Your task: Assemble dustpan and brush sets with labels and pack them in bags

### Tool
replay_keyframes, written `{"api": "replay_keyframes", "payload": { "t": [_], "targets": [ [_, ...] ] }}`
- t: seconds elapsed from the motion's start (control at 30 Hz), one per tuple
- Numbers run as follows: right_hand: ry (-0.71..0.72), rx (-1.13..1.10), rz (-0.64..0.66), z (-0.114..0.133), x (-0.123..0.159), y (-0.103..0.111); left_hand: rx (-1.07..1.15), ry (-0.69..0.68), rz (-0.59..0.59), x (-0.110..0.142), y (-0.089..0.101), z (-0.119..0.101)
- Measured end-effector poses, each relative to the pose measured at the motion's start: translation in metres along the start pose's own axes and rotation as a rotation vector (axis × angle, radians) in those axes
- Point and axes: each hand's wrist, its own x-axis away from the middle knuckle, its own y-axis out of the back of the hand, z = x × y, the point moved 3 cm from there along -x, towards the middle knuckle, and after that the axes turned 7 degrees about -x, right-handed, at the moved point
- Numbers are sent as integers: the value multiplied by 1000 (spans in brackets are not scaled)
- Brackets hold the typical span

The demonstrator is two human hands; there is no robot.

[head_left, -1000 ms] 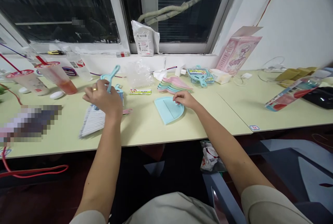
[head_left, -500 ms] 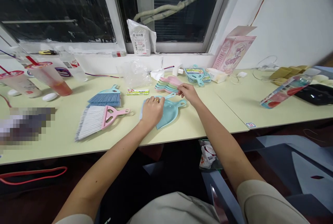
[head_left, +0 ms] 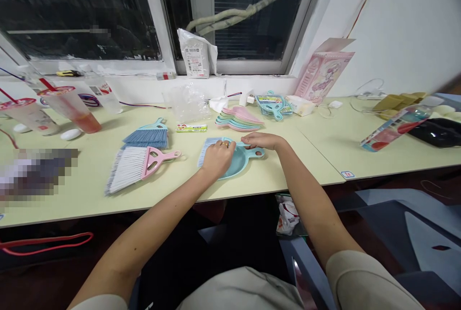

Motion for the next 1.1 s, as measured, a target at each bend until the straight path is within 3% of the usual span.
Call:
{"api": "replay_keyframes", "payload": {
  "t": [0.1,0.23,0.37,0.53,0.67,0.8,0.93,1.1],
  "targets": [
    [-130,-50,192,2,5,-10,44,-35,10,-2,1,3],
    [-140,-162,248,1,3,-16,180,-73,-15,-2,4,7],
    [-130,-189,224,-5,-1,-16,330,3,-95,1,11,18],
    [-82,-204,139,-8,-6,-14,373,399,-269,3,5,49],
    [25,-244,54,-9,-11,-12,558,697,-224,0,-22,76],
    [183,-298,-41,-8,-16,-9,1032,877,-159,-3,-46,92],
    [292,-333,-134,-6,-18,-6,1354,863,-158,-6,-52,94],
    [278,-311,-146,-9,-19,-7,1526,742,-169,-5,-54,89]
  ]
}}
